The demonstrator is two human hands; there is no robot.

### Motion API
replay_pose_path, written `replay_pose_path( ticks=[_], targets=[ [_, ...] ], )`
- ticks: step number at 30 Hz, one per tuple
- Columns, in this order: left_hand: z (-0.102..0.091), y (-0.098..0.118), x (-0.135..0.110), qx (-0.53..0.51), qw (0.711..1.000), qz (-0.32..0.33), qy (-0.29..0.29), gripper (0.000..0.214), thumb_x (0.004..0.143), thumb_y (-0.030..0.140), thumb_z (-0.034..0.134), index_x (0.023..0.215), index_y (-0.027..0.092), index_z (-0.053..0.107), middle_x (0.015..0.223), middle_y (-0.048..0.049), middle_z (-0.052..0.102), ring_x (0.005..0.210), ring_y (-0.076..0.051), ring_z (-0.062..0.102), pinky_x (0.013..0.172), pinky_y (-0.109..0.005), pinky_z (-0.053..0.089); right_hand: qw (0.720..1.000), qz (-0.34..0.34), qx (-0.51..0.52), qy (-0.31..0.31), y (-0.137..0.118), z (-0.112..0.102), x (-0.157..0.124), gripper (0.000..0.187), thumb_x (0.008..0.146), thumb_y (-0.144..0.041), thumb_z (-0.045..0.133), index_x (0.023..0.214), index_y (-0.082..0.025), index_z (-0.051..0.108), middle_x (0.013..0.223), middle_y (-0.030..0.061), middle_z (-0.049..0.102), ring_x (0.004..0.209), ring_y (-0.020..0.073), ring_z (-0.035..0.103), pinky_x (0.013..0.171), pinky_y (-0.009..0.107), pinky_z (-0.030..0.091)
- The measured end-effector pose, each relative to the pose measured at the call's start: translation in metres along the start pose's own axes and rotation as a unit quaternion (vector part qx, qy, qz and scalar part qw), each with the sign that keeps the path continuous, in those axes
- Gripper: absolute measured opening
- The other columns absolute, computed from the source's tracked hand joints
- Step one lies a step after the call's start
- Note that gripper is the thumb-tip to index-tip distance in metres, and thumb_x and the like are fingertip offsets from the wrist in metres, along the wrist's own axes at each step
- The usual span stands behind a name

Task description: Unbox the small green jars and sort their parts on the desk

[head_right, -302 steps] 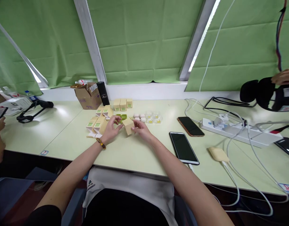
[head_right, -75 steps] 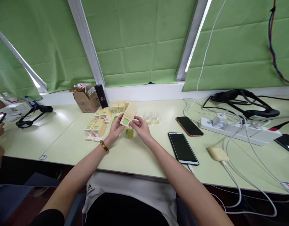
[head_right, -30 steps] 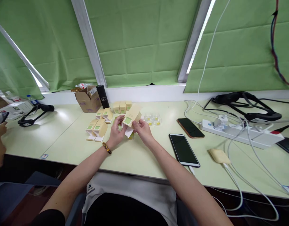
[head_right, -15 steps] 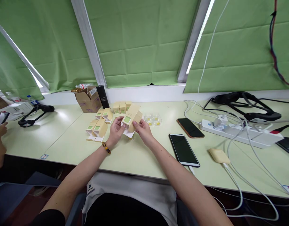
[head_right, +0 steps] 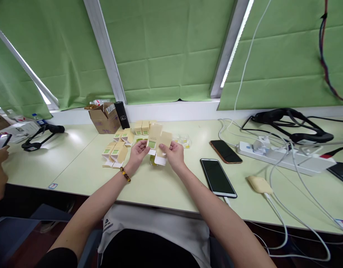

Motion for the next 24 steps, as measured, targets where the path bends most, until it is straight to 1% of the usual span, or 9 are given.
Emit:
replay_pose_path(
  ticks=[3, 5, 7, 9, 12, 14, 18, 21, 24],
  targets=[
    [-0.001, 0.006, 0.001, 0.059, 0.997, 0.049, 0.007, 0.045, 0.082, 0.048, 0.087, 0.109, 0.019, 0.067, 0.103, -0.0086, 0.075, 0.092, -0.019, 0.070, 0.087, -0.034, 0.058, 0.995, -0.080, -0.067, 0.005, -0.010, 0.001, -0.004, 0.036, 0.077, -0.046, 0.084, 0.101, -0.021, 0.078, 0.098, 0.0081, 0.084, 0.089, 0.0287, 0.079, 0.081, 0.044, 0.065],
    [-0.003, 0.016, -0.001, 0.127, 0.986, 0.102, 0.032, 0.036, 0.085, 0.044, 0.084, 0.108, 0.021, 0.068, 0.099, -0.0067, 0.074, 0.090, -0.019, 0.069, 0.084, -0.035, 0.057, 0.973, -0.181, -0.143, -0.001, -0.025, 0.004, -0.011, 0.025, 0.084, -0.040, 0.078, 0.102, -0.023, 0.078, 0.104, 0.0077, 0.083, 0.095, 0.0283, 0.077, 0.087, 0.047, 0.064],
    [-0.005, 0.030, -0.006, 0.197, 0.963, 0.176, 0.054, 0.023, 0.091, 0.039, 0.078, 0.105, 0.022, 0.069, 0.102, -0.0068, 0.075, 0.094, -0.020, 0.069, 0.087, -0.038, 0.057, 0.925, -0.305, -0.225, -0.019, -0.042, 0.011, -0.021, 0.019, 0.088, -0.032, 0.073, 0.105, -0.026, 0.078, 0.116, 0.0078, 0.082, 0.107, 0.0296, 0.073, 0.097, 0.052, 0.061],
    [-0.005, 0.046, -0.012, 0.255, 0.928, 0.263, 0.071, 0.010, 0.097, 0.034, 0.070, 0.099, 0.023, 0.069, 0.107, -0.0078, 0.075, 0.102, -0.022, 0.069, 0.092, -0.043, 0.056, 0.868, -0.405, -0.286, -0.027, -0.054, 0.017, -0.032, 0.023, 0.088, -0.026, 0.070, 0.109, -0.028, 0.077, 0.129, 0.0079, 0.078, 0.119, 0.0320, 0.067, 0.103, 0.057, 0.057],
    [-0.007, 0.061, -0.019, 0.320, 0.877, 0.345, 0.095, 0.011, 0.098, 0.030, 0.065, 0.088, 0.025, 0.068, 0.107, -0.0076, 0.075, 0.106, -0.025, 0.068, 0.096, -0.049, 0.053, 0.822, -0.459, -0.336, -0.004, -0.058, 0.018, -0.038, 0.027, 0.086, -0.024, 0.071, 0.113, -0.030, 0.074, 0.137, 0.0086, 0.073, 0.126, 0.0348, 0.060, 0.102, 0.059, 0.055],
    [-0.010, 0.062, -0.019, 0.347, 0.865, 0.348, 0.102, 0.012, 0.096, 0.029, 0.067, 0.084, 0.027, 0.068, 0.107, -0.0071, 0.075, 0.105, -0.027, 0.067, 0.097, -0.052, 0.051, 0.822, -0.451, -0.349, 0.009, -0.055, 0.016, -0.037, 0.032, 0.085, -0.026, 0.072, 0.116, -0.032, 0.072, 0.139, 0.0093, 0.070, 0.128, 0.0357, 0.058, 0.104, 0.060, 0.053],
    [-0.013, 0.061, -0.017, 0.339, 0.877, 0.328, 0.093, 0.010, 0.092, 0.031, 0.071, 0.082, 0.031, 0.073, 0.109, -0.0076, 0.076, 0.106, -0.030, 0.066, 0.101, -0.056, 0.048, 0.847, -0.407, -0.341, 0.015, -0.050, 0.011, -0.030, 0.039, 0.083, -0.028, 0.070, 0.121, -0.034, 0.068, 0.136, 0.0099, 0.068, 0.132, 0.0373, 0.056, 0.109, 0.062, 0.048],
    [-0.013, 0.059, -0.014, 0.311, 0.899, 0.297, 0.081, 0.007, 0.090, 0.036, 0.075, 0.085, 0.031, 0.076, 0.109, -0.0087, 0.077, 0.109, -0.032, 0.066, 0.104, -0.058, 0.047, 0.868, -0.383, -0.315, 0.016, -0.050, 0.009, -0.025, 0.030, 0.085, -0.030, 0.068, 0.114, -0.033, 0.070, 0.132, 0.0087, 0.071, 0.132, 0.0372, 0.056, 0.112, 0.064, 0.045],
    [-0.012, 0.051, -0.011, 0.257, 0.936, 0.233, 0.060, 0.015, 0.086, 0.042, 0.080, 0.085, 0.028, 0.075, 0.102, -0.0096, 0.077, 0.105, -0.031, 0.068, 0.102, -0.055, 0.051, 0.899, -0.342, -0.273, -0.001, -0.048, 0.009, -0.020, 0.018, 0.087, -0.032, 0.069, 0.106, -0.033, 0.072, 0.119, 0.0076, 0.076, 0.125, 0.0348, 0.061, 0.112, 0.061, 0.047]
  ],
)
Point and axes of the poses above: each hand's wrist, its own x-axis towards the middle knuckle, its own z-axis out of the palm, y = z × x, the point moved 6 cm from there along x, towards the middle knuckle
